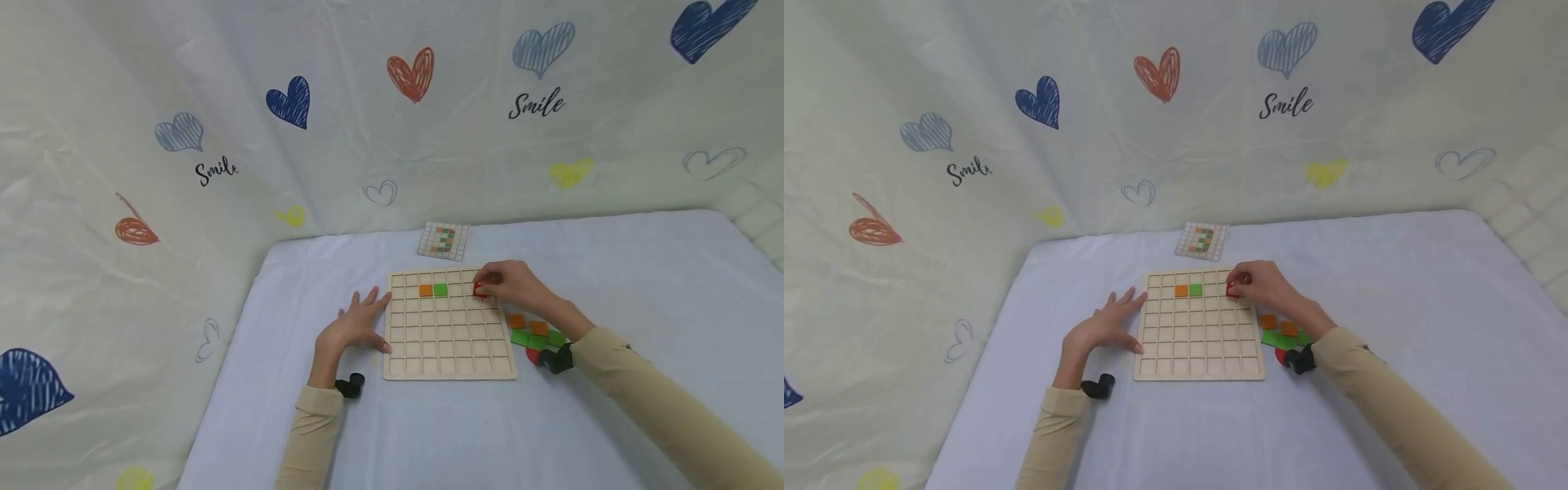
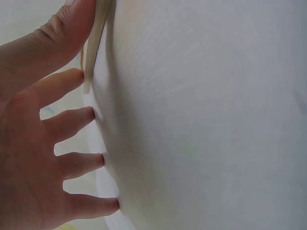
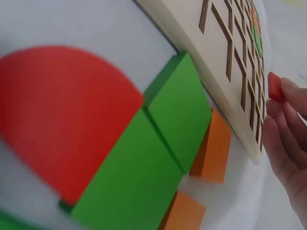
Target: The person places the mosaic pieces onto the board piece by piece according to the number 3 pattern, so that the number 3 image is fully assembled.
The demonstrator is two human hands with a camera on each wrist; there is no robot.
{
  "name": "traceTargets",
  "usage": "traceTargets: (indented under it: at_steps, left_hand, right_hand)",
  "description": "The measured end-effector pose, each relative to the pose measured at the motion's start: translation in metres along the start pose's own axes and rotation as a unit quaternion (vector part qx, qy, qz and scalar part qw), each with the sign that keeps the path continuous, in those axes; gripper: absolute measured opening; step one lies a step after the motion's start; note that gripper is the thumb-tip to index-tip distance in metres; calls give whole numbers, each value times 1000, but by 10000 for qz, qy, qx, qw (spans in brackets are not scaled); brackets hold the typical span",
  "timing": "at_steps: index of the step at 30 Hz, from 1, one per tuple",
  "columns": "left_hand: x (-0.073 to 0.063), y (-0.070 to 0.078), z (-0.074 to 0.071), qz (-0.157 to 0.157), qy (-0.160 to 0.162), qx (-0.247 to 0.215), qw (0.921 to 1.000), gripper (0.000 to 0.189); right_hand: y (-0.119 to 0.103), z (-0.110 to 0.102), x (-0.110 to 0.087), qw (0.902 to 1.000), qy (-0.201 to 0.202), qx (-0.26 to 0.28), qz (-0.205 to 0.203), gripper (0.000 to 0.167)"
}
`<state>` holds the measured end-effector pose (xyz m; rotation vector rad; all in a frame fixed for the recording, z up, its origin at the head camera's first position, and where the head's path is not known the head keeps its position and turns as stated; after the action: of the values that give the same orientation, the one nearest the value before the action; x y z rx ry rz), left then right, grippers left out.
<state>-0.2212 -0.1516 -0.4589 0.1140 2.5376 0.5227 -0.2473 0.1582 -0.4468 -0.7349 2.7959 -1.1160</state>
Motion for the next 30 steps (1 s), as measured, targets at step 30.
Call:
traceTargets:
  at_steps: [30]
  left_hand:
    - [1,-1,-2,8,11,-58,10000,114]
  right_hand:
    - [-17,30,43,9992,-231,-43,-314,10]
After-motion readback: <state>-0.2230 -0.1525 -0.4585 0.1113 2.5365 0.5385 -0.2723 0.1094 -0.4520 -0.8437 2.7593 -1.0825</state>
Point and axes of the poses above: each hand's wrist, its own x-axis towards the middle knuckle, its own z-axis out of the palm, y = z × x, the point moved 5 cm from there along x, towards the middle knuckle, and after that the axes turned 10 degrees about -z, right-handed, at the moved point
